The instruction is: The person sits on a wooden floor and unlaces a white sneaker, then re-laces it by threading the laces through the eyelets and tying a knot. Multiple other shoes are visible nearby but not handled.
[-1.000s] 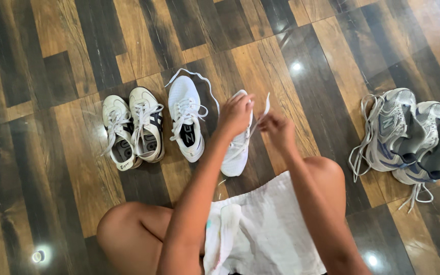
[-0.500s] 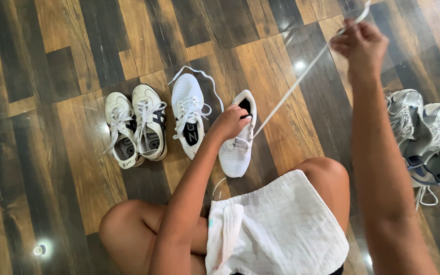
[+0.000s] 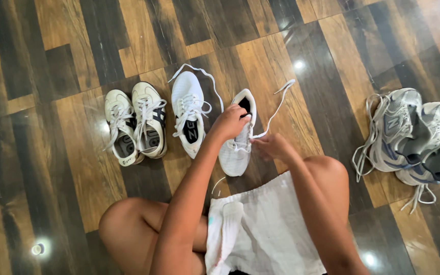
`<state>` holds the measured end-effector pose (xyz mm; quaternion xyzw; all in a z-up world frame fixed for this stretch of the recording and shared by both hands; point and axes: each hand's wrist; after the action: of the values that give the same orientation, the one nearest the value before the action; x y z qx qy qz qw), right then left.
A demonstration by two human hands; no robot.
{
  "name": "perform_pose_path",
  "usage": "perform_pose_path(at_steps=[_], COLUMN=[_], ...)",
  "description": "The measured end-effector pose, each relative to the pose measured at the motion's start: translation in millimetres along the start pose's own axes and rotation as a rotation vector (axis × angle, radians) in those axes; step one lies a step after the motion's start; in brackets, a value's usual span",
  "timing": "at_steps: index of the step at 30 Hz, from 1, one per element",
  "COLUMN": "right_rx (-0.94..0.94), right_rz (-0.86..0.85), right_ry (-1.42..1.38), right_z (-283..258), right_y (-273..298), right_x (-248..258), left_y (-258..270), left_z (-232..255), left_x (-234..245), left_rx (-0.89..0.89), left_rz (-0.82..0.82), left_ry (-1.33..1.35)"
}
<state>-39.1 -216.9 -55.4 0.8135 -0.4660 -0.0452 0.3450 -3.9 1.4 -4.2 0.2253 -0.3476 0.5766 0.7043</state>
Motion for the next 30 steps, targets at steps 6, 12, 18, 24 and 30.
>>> perform_pose_path(at_steps=[6, 12, 18, 24, 30], right_rx=[0.117, 0.34, 0.496, 0.564, 0.572], right_rz=[0.251, 0.259, 0.299, 0.327, 0.265], right_ry=[-0.487, -0.602, -0.576, -0.619, -0.66], right_z=[-18, -22, -51, -88, -112], right_y=[14, 14, -1, 3, 17], right_x=[-20, -16, 13, 49, 59], left_y=[7, 9, 10, 10, 10], left_z=[4, 0, -2, -3, 3], left_x=[0, -3, -5, -4, 3], left_rx=[-0.061, -0.077, -0.088, -0.071, -0.069], left_rz=[0.078, 0.072, 0.053, 0.029, 0.006], left_ry=[0.056, 0.071, 0.061, 0.081, 0.058])
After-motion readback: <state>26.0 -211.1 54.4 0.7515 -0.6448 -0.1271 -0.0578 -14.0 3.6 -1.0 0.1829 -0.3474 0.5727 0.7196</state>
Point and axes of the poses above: each hand's wrist, its own y-axis away from the middle knuckle, its own x-axis out of the back of the hand, z = x × y, and after that the axes turned 7 degrees about -y, right-handed
